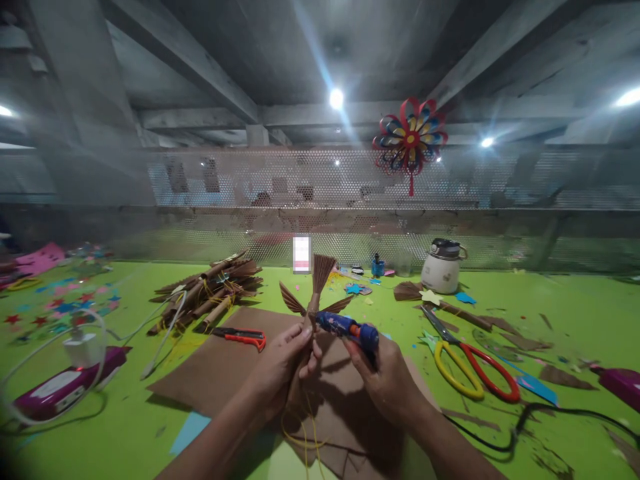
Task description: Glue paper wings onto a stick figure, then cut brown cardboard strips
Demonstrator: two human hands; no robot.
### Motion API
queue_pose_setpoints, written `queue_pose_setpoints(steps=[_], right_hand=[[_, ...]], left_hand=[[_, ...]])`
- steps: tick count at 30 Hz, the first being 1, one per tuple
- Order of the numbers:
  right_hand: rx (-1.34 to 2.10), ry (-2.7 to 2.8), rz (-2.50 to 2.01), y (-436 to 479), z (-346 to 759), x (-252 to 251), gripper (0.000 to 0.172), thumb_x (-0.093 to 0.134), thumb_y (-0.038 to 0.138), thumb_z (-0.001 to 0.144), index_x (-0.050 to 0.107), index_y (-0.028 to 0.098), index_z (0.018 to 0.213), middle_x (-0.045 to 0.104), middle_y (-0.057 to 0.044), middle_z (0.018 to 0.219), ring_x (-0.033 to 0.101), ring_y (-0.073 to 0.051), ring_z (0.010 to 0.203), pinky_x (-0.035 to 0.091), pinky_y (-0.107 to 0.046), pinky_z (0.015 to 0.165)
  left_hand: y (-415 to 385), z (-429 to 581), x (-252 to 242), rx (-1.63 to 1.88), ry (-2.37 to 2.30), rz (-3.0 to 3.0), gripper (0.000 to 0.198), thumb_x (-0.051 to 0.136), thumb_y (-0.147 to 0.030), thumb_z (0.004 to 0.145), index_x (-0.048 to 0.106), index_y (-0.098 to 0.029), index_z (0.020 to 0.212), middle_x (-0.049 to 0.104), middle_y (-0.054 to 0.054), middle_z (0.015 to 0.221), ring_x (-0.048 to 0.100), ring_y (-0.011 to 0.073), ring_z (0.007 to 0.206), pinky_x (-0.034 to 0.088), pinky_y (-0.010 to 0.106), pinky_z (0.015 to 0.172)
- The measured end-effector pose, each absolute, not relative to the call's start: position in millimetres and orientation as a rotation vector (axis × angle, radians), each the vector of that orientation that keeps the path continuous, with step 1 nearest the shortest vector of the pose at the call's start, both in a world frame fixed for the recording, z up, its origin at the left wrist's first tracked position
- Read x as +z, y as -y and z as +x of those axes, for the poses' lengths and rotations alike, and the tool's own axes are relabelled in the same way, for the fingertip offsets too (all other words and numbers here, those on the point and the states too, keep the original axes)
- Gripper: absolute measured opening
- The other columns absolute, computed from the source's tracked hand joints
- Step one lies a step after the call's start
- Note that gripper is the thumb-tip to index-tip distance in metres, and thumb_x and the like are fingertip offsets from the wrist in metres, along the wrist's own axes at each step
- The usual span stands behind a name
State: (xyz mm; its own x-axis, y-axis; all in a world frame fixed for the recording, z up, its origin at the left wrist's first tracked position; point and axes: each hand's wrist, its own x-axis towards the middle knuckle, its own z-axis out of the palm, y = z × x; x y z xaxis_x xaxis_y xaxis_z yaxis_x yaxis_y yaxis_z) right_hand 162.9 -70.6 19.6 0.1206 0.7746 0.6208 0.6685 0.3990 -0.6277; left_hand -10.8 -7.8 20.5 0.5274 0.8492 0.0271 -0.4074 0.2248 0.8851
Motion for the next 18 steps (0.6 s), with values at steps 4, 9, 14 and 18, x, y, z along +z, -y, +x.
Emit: queue_pose_setpoints(steps=[4, 9, 14, 18], right_hand=[[0.149, 1.536, -1.306, 69.6, 164.7, 20.0, 0.033, 0.047, 0.045, 0.085, 0.054, 0.016, 0.070, 0.050, 0.000, 0.057, 0.044, -0.012, 0.051, 0.038, -0.021, 0.046], [0.128, 1.549, -1.318, 69.8, 164.4, 18.9, 0.035, 0.047, 0.045, 0.084, 0.053, 0.015, 0.068, 0.051, -0.001, 0.058, 0.044, -0.012, 0.051, 0.036, -0.022, 0.045], [0.152, 1.591, -1.310, 69.8, 164.5, 18.7, 0.033, 0.046, 0.044, 0.085, 0.052, 0.016, 0.068, 0.050, -0.001, 0.058, 0.044, -0.012, 0.053, 0.037, -0.022, 0.047], [0.159, 1.561, -1.309, 70.2, 165.1, 19.7, 0.033, 0.046, 0.044, 0.085, 0.051, 0.017, 0.068, 0.048, 0.000, 0.057, 0.043, -0.012, 0.052, 0.036, -0.022, 0.046]], left_hand=[[9.5, -10.4, 21.1, 0.918, -0.511, 1.016, 0.025, 0.063, -0.034, 0.078, 0.049, -0.015, 0.085, 0.058, 0.000, 0.066, 0.046, 0.0035, 0.043, 0.033, 0.013, 0.039], [10.5, -12.0, 23.9, 0.943, -0.522, 1.036, 0.023, 0.061, -0.034, 0.080, 0.049, -0.015, 0.087, 0.058, 0.000, 0.066, 0.047, 0.0035, 0.044, 0.033, 0.012, 0.040], [11.3, -10.9, 23.7, 0.948, -0.538, 1.030, 0.023, 0.061, -0.034, 0.080, 0.049, -0.015, 0.085, 0.058, 0.000, 0.066, 0.048, 0.0035, 0.046, 0.033, 0.011, 0.041], [11.4, -11.0, 24.5, 0.938, -0.527, 1.026, 0.023, 0.062, -0.033, 0.079, 0.050, -0.015, 0.087, 0.058, 0.000, 0.067, 0.049, 0.0036, 0.047, 0.033, 0.011, 0.041]])
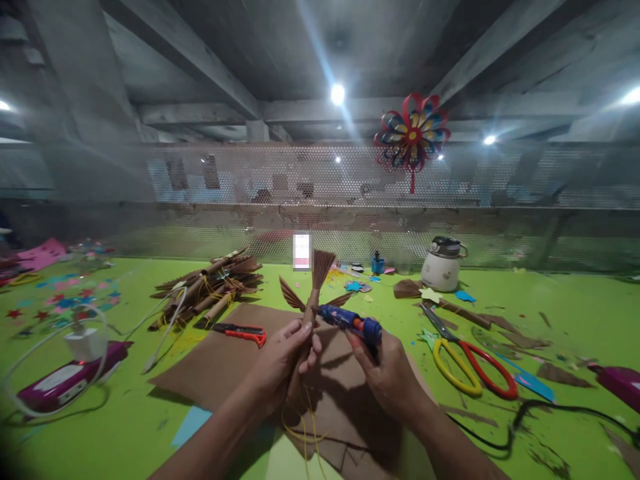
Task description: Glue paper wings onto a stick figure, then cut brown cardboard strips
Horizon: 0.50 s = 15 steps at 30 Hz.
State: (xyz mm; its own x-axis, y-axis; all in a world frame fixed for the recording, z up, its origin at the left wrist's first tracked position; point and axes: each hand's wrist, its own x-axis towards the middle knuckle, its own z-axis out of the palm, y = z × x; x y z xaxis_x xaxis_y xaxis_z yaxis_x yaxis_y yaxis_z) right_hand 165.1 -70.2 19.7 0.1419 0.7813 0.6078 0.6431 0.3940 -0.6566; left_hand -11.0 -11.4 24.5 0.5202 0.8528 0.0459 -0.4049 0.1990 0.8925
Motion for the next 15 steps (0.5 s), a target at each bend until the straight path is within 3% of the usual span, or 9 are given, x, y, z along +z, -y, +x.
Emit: queue_pose_setpoints(steps=[15], right_hand=[[0.182, 1.524, -1.305, 71.0, 161.9, 22.4, 0.034, 0.046, 0.045, 0.085, 0.052, 0.017, 0.067, 0.049, 0.000, 0.056, 0.042, -0.012, 0.050, 0.035, -0.022, 0.046]], left_hand=[[10.5, -10.9, 24.0, 0.949, -0.515, 1.002, 0.026, 0.064, -0.033, 0.077, 0.052, -0.014, 0.090, 0.058, 0.000, 0.065, 0.048, 0.0042, 0.045, 0.033, 0.012, 0.040]])
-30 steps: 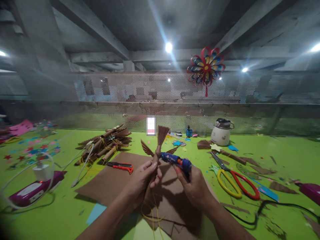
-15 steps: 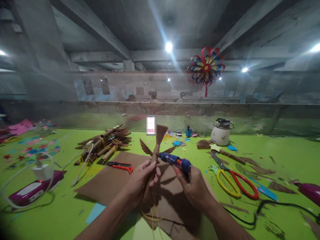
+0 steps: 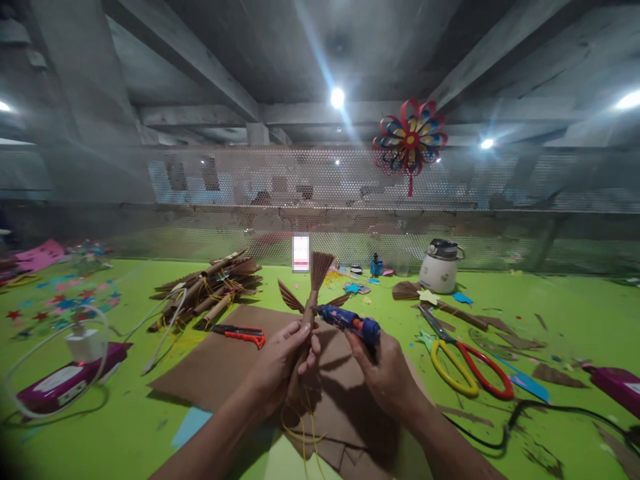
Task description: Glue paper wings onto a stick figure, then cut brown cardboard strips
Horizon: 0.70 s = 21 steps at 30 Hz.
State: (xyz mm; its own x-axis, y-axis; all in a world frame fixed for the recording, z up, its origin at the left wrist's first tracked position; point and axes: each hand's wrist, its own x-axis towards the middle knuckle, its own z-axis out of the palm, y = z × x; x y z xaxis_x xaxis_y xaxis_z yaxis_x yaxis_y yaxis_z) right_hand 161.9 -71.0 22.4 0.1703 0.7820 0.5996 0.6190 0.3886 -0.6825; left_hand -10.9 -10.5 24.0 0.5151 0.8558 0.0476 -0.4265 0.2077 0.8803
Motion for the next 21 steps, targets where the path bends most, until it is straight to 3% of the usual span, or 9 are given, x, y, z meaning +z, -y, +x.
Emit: queue_pose_setpoints(steps=[12, 21], right_hand=[[0.176, 1.562, -1.302, 69.6, 159.1, 23.5, 0.035, 0.044, 0.045, 0.086, 0.052, 0.016, 0.067, 0.046, 0.001, 0.055, 0.038, -0.011, 0.048, 0.033, -0.023, 0.044], [0.169, 1.632, -1.258, 74.2, 157.9, 21.9, 0.032, 0.045, 0.043, 0.086, 0.053, 0.015, 0.070, 0.049, 0.000, 0.058, 0.044, -0.012, 0.052, 0.038, -0.023, 0.048]], left_hand=[[9.1, -9.7, 21.6, 0.975, -0.512, 1.013, 0.025, 0.064, -0.032, 0.077, 0.052, -0.013, 0.089, 0.058, 0.001, 0.065, 0.050, 0.0050, 0.046, 0.032, 0.012, 0.039], [7.1, -10.2, 20.5, 1.020, -0.494, 1.016, 0.025, 0.063, -0.034, 0.077, 0.051, -0.014, 0.085, 0.057, 0.000, 0.062, 0.050, 0.0053, 0.045, 0.032, 0.012, 0.038]])
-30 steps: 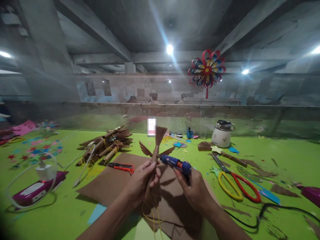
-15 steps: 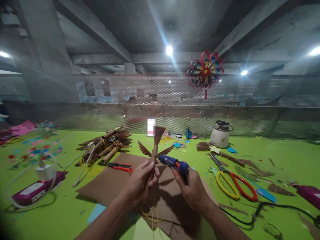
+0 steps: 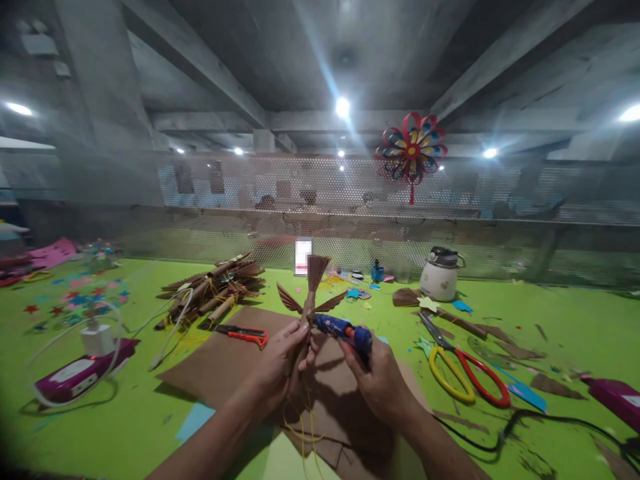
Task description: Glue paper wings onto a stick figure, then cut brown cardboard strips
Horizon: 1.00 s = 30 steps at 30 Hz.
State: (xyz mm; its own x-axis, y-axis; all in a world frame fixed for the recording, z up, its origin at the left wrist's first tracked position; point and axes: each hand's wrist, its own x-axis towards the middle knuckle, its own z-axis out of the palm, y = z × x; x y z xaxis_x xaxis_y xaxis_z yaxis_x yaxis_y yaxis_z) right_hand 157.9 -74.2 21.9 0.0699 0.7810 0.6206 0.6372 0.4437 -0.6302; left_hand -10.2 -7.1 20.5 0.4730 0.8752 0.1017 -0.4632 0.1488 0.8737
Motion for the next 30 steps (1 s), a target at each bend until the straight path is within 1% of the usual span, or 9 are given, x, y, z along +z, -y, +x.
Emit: queue_pose_setpoints(steps=[5, 10, 16, 22, 30], right_hand=[[0.107, 1.576, -1.202, 74, 158, 25, 0.031, 0.046, 0.042, 0.085, 0.053, 0.016, 0.070, 0.051, -0.001, 0.058, 0.046, -0.013, 0.052, 0.040, -0.023, 0.050], [0.162, 1.561, -1.259, 72, 158, 24, 0.032, 0.046, 0.042, 0.085, 0.054, 0.016, 0.069, 0.050, 0.000, 0.056, 0.043, -0.012, 0.049, 0.036, -0.022, 0.045], [0.148, 1.618, -1.273, 72, 159, 24, 0.034, 0.045, 0.043, 0.086, 0.055, 0.015, 0.070, 0.051, 0.000, 0.057, 0.043, -0.012, 0.051, 0.037, -0.023, 0.047], [0.167, 1.649, -1.252, 74, 161, 25, 0.035, 0.043, 0.043, 0.087, 0.056, 0.014, 0.072, 0.051, 0.000, 0.058, 0.041, -0.011, 0.050, 0.035, -0.022, 0.046], [0.139, 1.593, -1.277, 74, 168, 25, 0.034, 0.045, 0.043, 0.086, 0.056, 0.015, 0.070, 0.051, 0.001, 0.056, 0.044, -0.011, 0.049, 0.036, -0.023, 0.046]], left_hand=[[7, -9, 20, 1.013, -0.500, 1.014, 0.026, 0.064, -0.034, 0.077, 0.050, -0.014, 0.088, 0.057, 0.000, 0.062, 0.049, 0.0052, 0.045, 0.032, 0.012, 0.038], [9, -7, 18, 1.013, -0.516, 1.037, 0.025, 0.062, -0.035, 0.078, 0.051, -0.013, 0.087, 0.059, 0.001, 0.066, 0.050, 0.0052, 0.047, 0.034, 0.012, 0.040], [11, -9, 19, 1.017, -0.529, 1.019, 0.023, 0.062, -0.033, 0.078, 0.051, -0.014, 0.086, 0.058, 0.001, 0.064, 0.051, 0.0056, 0.046, 0.034, 0.012, 0.039], [10, -10, 21, 1.007, -0.521, 0.990, 0.022, 0.062, -0.032, 0.078, 0.051, -0.014, 0.086, 0.058, 0.000, 0.063, 0.051, 0.0058, 0.046, 0.034, 0.013, 0.040], [7, -14, 24, 1.048, -0.493, 0.979, 0.020, 0.059, -0.030, 0.079, 0.052, -0.013, 0.086, 0.059, 0.002, 0.064, 0.050, 0.0054, 0.045, 0.032, 0.013, 0.038]])
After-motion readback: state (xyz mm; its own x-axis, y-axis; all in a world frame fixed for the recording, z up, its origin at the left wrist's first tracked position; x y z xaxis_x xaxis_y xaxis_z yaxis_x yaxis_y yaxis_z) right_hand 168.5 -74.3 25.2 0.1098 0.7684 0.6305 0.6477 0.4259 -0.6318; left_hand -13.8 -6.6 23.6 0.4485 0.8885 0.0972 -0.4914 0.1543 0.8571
